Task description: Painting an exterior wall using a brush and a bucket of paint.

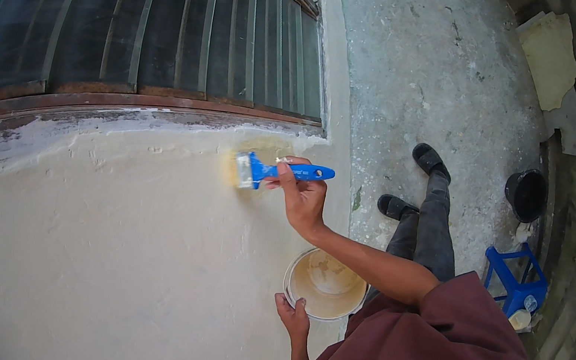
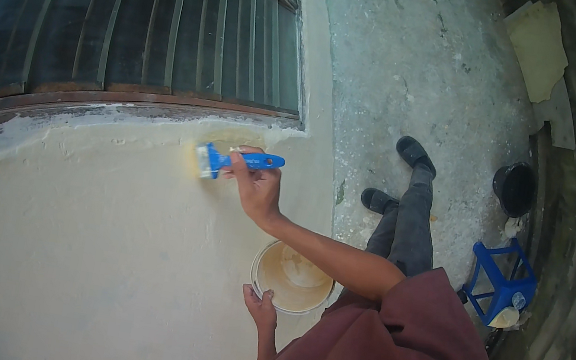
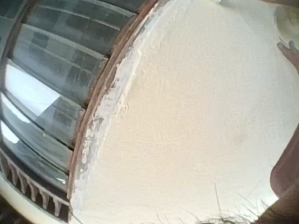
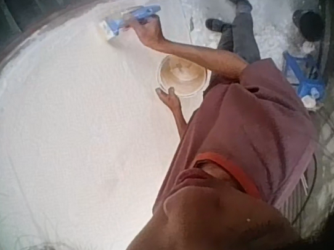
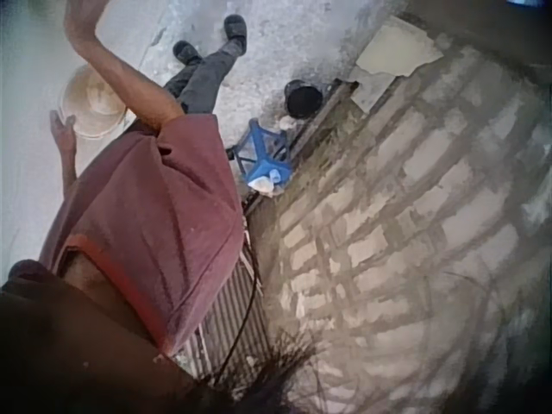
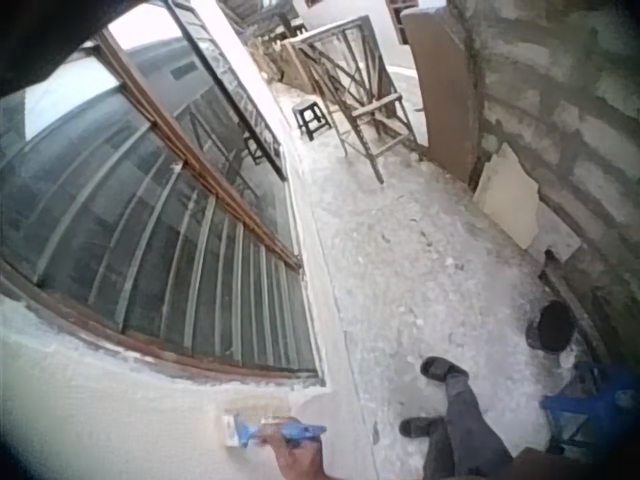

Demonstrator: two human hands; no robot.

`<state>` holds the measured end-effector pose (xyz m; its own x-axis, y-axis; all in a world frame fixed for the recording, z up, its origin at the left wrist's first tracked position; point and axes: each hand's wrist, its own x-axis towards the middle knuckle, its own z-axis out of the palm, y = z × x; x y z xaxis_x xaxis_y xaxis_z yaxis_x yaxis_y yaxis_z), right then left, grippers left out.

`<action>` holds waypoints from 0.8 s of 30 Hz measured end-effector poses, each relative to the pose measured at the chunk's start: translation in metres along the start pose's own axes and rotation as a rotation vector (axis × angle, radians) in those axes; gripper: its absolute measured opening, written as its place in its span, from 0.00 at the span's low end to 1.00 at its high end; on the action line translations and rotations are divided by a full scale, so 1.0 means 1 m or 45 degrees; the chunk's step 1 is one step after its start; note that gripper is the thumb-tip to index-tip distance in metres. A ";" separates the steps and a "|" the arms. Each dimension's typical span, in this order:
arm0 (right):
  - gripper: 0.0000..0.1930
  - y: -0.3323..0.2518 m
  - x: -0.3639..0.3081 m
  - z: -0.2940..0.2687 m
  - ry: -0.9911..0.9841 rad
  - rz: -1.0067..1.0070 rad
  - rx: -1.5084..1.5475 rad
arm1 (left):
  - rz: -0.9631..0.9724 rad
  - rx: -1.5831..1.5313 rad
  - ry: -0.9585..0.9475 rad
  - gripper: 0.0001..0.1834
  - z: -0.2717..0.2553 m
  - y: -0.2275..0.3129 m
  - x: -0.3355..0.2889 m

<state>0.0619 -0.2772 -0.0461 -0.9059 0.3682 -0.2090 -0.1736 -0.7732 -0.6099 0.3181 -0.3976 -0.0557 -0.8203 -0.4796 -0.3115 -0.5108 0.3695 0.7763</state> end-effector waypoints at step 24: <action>0.09 0.056 0.023 -0.063 0.112 -0.018 -0.498 | 0.008 0.007 -0.003 0.14 0.013 0.003 -0.009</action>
<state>0.0554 -0.2793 -0.1330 -0.8650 0.4334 -0.2529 -0.0104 -0.5193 -0.8546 0.3202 -0.3822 -0.0575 -0.8241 -0.4752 -0.3082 -0.5072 0.3770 0.7750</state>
